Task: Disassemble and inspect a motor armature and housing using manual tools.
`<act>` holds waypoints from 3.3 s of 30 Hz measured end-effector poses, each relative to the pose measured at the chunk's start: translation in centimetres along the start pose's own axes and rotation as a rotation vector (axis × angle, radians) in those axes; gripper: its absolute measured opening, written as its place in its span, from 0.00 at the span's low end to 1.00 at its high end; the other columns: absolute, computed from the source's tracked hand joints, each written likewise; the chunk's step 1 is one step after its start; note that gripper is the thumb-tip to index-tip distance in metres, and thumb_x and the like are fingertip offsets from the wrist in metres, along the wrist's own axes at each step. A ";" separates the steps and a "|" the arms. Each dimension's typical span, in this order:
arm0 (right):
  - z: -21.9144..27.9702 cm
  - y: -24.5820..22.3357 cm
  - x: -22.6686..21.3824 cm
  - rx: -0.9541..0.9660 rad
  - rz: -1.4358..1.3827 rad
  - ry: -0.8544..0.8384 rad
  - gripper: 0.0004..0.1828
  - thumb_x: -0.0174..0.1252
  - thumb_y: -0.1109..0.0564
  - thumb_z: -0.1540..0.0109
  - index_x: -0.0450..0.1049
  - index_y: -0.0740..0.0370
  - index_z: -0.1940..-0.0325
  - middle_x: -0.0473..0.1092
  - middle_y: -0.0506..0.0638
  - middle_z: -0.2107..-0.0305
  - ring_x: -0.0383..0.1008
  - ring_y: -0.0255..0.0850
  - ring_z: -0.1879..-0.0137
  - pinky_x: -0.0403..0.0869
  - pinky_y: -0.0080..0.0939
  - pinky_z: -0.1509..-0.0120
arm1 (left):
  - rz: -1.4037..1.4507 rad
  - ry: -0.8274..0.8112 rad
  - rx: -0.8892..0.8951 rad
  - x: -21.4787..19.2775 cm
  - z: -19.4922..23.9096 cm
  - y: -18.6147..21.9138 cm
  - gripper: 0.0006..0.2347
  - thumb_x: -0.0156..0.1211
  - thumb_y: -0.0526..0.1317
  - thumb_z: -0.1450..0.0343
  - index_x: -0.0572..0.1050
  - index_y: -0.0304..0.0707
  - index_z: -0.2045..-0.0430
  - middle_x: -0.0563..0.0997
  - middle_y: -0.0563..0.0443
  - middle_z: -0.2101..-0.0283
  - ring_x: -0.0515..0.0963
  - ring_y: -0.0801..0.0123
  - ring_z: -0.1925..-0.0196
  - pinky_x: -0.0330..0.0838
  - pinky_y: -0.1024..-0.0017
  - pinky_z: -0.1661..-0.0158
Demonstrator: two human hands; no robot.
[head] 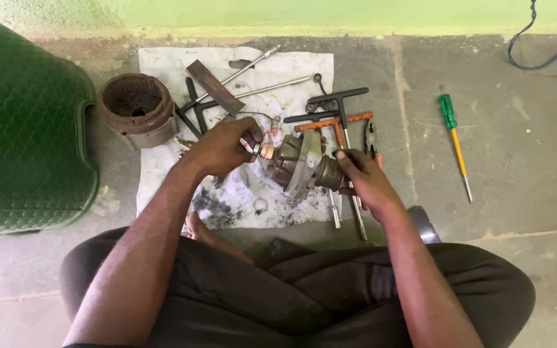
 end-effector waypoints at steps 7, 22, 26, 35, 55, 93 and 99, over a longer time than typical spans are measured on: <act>-1.2 1.9 0.8 0.075 -0.178 -0.092 0.33 0.51 0.38 0.35 0.66 0.60 0.32 0.74 0.54 0.47 0.77 0.41 0.50 0.79 0.41 0.53 | -0.037 -0.041 -0.040 0.1 -0.6 -1.1 0.15 0.70 0.35 0.37 0.80 0.36 0.56 0.85 0.44 0.59 0.85 0.60 0.56 0.78 0.65 0.54; -1.0 1.7 1.0 0.147 -0.229 -0.033 0.30 0.49 0.39 0.34 0.67 0.58 0.34 0.71 0.49 0.45 0.74 0.42 0.41 0.78 0.50 0.46 | 0.161 -0.112 -0.324 3.0 -1.5 -3.5 0.25 0.45 0.53 0.23 0.80 0.25 0.72 0.85 0.44 0.74 0.86 0.65 0.73 0.78 0.65 0.65; -2.2 3.3 0.8 -0.053 -0.096 -0.054 0.29 0.52 0.42 0.33 0.71 0.62 0.34 0.74 0.54 0.47 0.75 0.43 0.44 0.76 0.39 0.46 | 0.230 -0.083 -0.416 3.4 -1.5 -3.7 0.30 0.44 0.59 0.24 0.79 0.25 0.78 0.81 0.42 0.79 0.82 0.61 0.79 0.77 0.64 0.70; -1.6 2.2 1.1 -0.020 -0.156 -0.074 0.29 0.52 0.42 0.34 0.70 0.61 0.35 0.71 0.52 0.49 0.78 0.42 0.49 0.80 0.42 0.51 | 0.334 -0.116 -0.244 3.1 -1.7 -4.8 0.17 0.52 0.50 0.25 0.75 0.29 0.64 0.81 0.47 0.70 0.84 0.66 0.71 0.76 0.66 0.66; 4.4 -10.6 3.6 -0.771 0.802 0.364 0.27 0.61 0.36 0.35 0.76 0.62 0.47 0.76 0.57 0.75 0.78 0.54 0.72 0.74 0.52 0.70 | 0.185 0.008 -0.219 2.0 -2.2 -5.7 0.14 0.50 0.43 0.25 0.77 0.30 0.59 0.86 0.43 0.67 0.87 0.62 0.67 0.78 0.65 0.63; -5.6 -2.3 2.1 -0.368 -0.683 -0.091 0.32 0.48 0.54 0.35 0.67 0.66 0.26 0.76 0.54 0.55 0.76 0.38 0.61 0.74 0.39 0.67 | 0.983 0.134 -0.473 -0.2 -2.7 -1.6 0.27 0.45 0.59 0.28 0.59 0.45 0.37 0.76 0.46 0.46 0.83 0.58 0.56 0.84 0.62 0.61; -6.3 -2.0 3.9 -0.174 -0.468 -0.201 0.36 0.41 0.51 0.39 0.64 0.61 0.27 0.77 0.53 0.56 0.78 0.40 0.63 0.79 0.43 0.66 | 0.745 0.087 -0.584 0.3 -2.0 -3.3 0.22 0.41 0.58 0.27 0.60 0.49 0.43 0.77 0.46 0.48 0.81 0.63 0.57 0.79 0.59 0.63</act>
Point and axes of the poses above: each hand's wrist, its own z-axis away from the middle knuckle, its own x-axis out of the palm, y = z × x, the point moved 3 cm from there along -z, towards the middle knuckle
